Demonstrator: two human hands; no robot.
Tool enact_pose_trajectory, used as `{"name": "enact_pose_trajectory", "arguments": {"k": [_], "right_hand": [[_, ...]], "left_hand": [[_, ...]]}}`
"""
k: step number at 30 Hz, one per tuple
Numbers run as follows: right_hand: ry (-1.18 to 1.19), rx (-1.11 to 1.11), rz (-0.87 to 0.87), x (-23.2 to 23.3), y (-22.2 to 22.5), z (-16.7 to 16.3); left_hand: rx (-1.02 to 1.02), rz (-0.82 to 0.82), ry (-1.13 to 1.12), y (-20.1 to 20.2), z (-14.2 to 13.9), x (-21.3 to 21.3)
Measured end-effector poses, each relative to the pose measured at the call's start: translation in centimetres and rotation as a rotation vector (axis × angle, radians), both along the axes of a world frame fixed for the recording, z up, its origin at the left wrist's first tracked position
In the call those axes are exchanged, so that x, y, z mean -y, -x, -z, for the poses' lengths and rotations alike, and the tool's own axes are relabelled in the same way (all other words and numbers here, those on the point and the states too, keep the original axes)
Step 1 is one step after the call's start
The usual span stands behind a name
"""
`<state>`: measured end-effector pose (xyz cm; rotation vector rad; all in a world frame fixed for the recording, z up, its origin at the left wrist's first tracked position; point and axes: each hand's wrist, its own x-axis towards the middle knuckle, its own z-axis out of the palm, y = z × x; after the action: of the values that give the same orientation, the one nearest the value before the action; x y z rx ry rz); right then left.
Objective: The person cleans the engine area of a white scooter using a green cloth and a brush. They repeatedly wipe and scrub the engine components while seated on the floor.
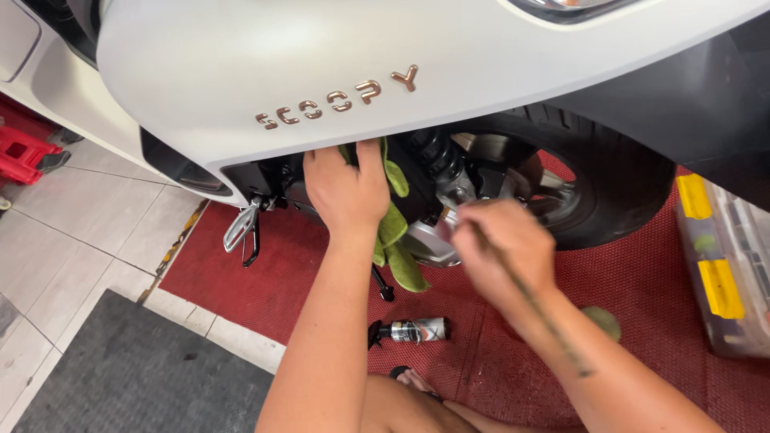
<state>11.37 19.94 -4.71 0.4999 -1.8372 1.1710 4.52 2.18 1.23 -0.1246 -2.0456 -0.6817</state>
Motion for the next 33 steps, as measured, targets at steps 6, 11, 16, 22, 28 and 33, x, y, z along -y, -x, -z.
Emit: {"name": "enact_pose_trajectory", "arguments": {"k": [6,11,16,22,28,33], "right_hand": [[-0.040,0.023,-0.022,0.3,0.0,-0.3],[-0.141,0.045,-0.059,0.4,0.0,-0.6],[-0.047,0.025,0.105,-0.2,-0.3,-0.6],[-0.112,0.011,0.062,0.8,0.0,0.4],[-0.149,-0.046,0.022,1.7,0.4,0.8],[-0.157,-0.024,0.052,2.4,0.3,0.6]], "left_hand": [[0.029,-0.020,-0.012,0.1,0.1,0.3],[0.006,-0.027,-0.012,0.1,0.1,0.7],[-0.008,-0.059,-0.011,0.1,0.0,1.2],[0.006,-0.036,-0.051,-0.3,0.0,1.5],[-0.058,-0.008,-0.088,-0.3,-0.1,1.9],[-0.102,-0.001,-0.087,-0.3,0.0,2.1]]}}
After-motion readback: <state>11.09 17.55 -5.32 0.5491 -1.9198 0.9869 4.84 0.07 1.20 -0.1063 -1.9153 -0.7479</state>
